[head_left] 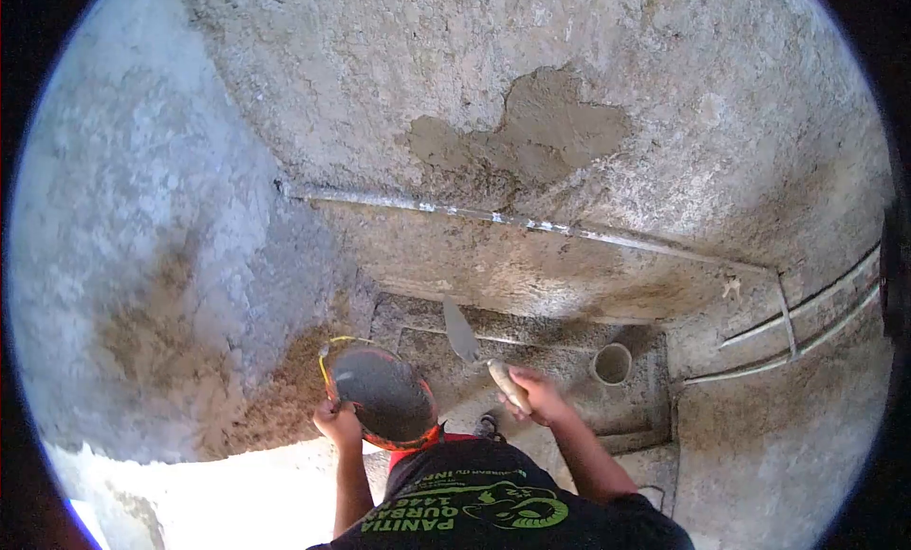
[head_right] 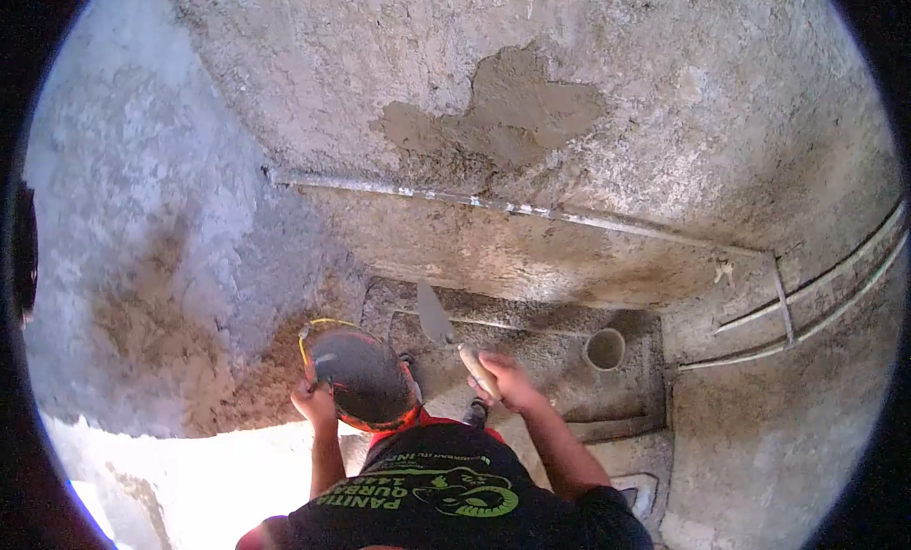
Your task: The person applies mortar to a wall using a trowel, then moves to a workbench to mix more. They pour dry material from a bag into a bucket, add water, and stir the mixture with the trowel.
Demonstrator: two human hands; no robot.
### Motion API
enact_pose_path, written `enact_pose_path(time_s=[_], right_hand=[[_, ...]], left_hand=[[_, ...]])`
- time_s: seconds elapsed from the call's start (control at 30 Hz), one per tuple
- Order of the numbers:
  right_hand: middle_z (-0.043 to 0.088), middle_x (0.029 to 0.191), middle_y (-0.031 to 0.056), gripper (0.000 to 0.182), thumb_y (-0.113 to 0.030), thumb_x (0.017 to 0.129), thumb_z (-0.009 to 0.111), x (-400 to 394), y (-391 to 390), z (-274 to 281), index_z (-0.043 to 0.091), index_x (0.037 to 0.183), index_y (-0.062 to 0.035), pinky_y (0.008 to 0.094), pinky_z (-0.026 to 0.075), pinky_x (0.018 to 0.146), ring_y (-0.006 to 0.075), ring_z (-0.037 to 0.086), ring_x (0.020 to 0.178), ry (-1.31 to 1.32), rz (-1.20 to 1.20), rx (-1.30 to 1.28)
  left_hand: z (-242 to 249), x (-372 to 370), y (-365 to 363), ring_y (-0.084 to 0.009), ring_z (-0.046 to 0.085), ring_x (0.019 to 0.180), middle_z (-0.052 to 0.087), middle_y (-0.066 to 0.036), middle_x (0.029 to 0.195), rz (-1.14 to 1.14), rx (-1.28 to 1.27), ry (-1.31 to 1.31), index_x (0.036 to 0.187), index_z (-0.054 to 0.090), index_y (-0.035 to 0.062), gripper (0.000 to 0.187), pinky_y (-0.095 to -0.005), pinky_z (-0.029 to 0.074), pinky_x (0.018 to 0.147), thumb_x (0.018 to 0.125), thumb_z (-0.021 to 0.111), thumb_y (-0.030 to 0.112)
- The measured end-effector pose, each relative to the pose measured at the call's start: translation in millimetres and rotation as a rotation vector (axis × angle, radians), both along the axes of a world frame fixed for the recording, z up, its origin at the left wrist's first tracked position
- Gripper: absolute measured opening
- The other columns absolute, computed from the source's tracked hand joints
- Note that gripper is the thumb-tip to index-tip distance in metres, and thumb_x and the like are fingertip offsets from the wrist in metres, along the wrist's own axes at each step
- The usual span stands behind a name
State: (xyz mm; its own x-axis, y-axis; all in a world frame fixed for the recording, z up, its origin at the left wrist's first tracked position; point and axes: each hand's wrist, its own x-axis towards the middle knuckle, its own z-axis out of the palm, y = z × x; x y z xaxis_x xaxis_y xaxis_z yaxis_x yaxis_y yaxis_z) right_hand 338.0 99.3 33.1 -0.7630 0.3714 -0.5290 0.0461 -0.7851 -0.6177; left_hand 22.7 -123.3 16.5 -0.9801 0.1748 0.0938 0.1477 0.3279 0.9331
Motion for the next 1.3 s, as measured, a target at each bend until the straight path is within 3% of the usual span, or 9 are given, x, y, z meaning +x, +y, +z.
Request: enact_pose_path(time_s=[0.1, 0.2, 0.27, 0.47, 0.6, 0.7, 1.0, 1.13, 1.3], right_hand=[[0.063, 0.089, 0.0076, 0.041, -0.030, 0.106, 0.053, 1.1, -5.7, -8.9, 0.051, 0.138, -0.0044, 0.0287, 0.045, 0.048, 0.0133, 0.055, 0.057, -0.082, -0.083, 0.364], [0.064, 0.095, 0.0091, 0.037, -0.022, 0.103, 0.059, -5.0, 20.2, -22.8, 0.053, 0.134, -0.0026, 0.0328, 0.052, 0.060, 0.0125, 0.059, 0.066, -0.024, -0.227, 0.711], [0.067, 0.090, 0.0145, 0.041, -0.027, 0.102, 0.061, -15.3, 54.6, -31.7, 0.053, 0.132, -0.0001, 0.0397, 0.053, 0.064, 0.0232, 0.065, 0.069, -0.136, -0.228, 1.364], [0.068, 0.081, 0.0245, 0.047, -0.038, 0.100, 0.060, -69.1, 133.1, 35.2, 0.058, 0.121, 0.0044, 0.0490, 0.053, 0.064, 0.0442, 0.067, 0.072, -0.629, -0.299, 1.692], [0.067, 0.078, 0.0258, 0.047, -0.037, 0.101, 0.058, -97.6, 202.5, 42.6, 0.056, 0.124, 0.0043, 0.0528, 0.052, 0.060, 0.0446, 0.066, 0.067, -0.700, -0.379, 1.850], [0.066, 0.079, 0.0284, 0.045, -0.034, 0.101, 0.056, -119.2, 236.3, 46.7, 0.050, 0.127, 0.0030, 0.0538, 0.050, 0.051, 0.0454, 0.065, 0.062, -0.686, -0.404, 1.838], [0.065, 0.077, 0.0236, 0.040, -0.028, 0.094, 0.065, -162.3, 283.8, 0.2, 0.052, 0.118, 0.0010, 0.0529, 0.051, 0.051, 0.0446, 0.064, 0.059, -0.716, -0.529, 2.065], [0.066, 0.079, 0.0230, 0.040, -0.031, 0.094, 0.066, -169.9, 275.6, -14.1, 0.053, 0.116, 0.0000, 0.0529, 0.053, 0.054, 0.0444, 0.065, 0.062, -0.907, -0.186, 1.803], [0.065, 0.089, 0.0194, 0.038, -0.037, 0.093, 0.066, -205.5, 241.8, -29.6, 0.055, 0.109, -0.0052, 0.0496, 0.056, 0.059, 0.0406, 0.067, 0.073, -0.883, -0.195, 2.094]], left_hand=[[37.6, 21.1, 0.8, -0.0106, 0.055, 0.060, 0.061, 0.000, 0.065, -0.056, -0.021, -0.114, 0.069, 0.063, -0.0009, 0.010, -0.0303, 0.046, 0.058, 0.072, 0.064, -0.010], [16.7, 13.8, -1.3, -0.0093, 0.055, 0.062, 0.060, 0.001, 0.067, -0.107, 0.012, -0.026, 0.072, 0.062, -0.0005, 0.010, -0.0296, 0.046, 0.058, 0.073, 0.064, -0.010], [25.3, 16.2, 6.9, -0.0080, 0.054, 0.063, 0.059, 0.002, 0.067, -0.110, 0.047, -0.054, 0.072, 0.061, 0.0000, 0.011, -0.0283, 0.045, 0.058, 0.075, 0.065, -0.010], [21.3, 3.2, 17.1, -0.0059, 0.049, 0.067, 0.056, 0.005, 0.069, -0.228, 0.174, 0.095, 0.076, 0.064, 0.0000, 0.011, -0.0276, 0.040, 0.058, 0.073, 0.062, -0.010], [57.9, -2.7, 19.3, -0.0072, 0.046, 0.064, 0.050, 0.005, 0.065, -0.232, 0.110, -0.058, 0.067, 0.053, 0.0010, 0.011, -0.0287, 0.040, 0.056, 0.070, 0.061, -0.005], [7.7, -39.1, 11.8, -0.0090, 0.039, 0.056, 0.040, 0.005, 0.057, -0.172, -0.022, 0.089, 0.058, 0.039, 0.0034, 0.025, -0.0329, 0.033, 0.049, 0.066, 0.063, 0.004], [-1.3, -116.5, 21.9, -0.0125, 0.034, 0.054, 0.033, -0.002, 0.054, -0.214, -0.185, 0.065, 0.058, 0.035, 0.0053, 0.027, -0.0374, 0.028, 0.049, 0.061, 0.061, 0.005], [-17.1, -151.6, 37.9, -0.0127, 0.033, 0.057, 0.033, -0.001, 0.057, -0.271, -0.202, 0.047, 0.060, 0.034, 0.0058, 0.027, -0.0361, 0.028, 0.050, 0.057, 0.060, 0.004], [-6.8, -176.6, 72.3, -0.0125, 0.032, 0.058, 0.032, 0.000, 0.058, -0.362, -0.208, 0.068, 0.061, 0.034, 0.0067, 0.028, -0.0357, 0.027, 0.051, 0.058, 0.061, 0.003]])
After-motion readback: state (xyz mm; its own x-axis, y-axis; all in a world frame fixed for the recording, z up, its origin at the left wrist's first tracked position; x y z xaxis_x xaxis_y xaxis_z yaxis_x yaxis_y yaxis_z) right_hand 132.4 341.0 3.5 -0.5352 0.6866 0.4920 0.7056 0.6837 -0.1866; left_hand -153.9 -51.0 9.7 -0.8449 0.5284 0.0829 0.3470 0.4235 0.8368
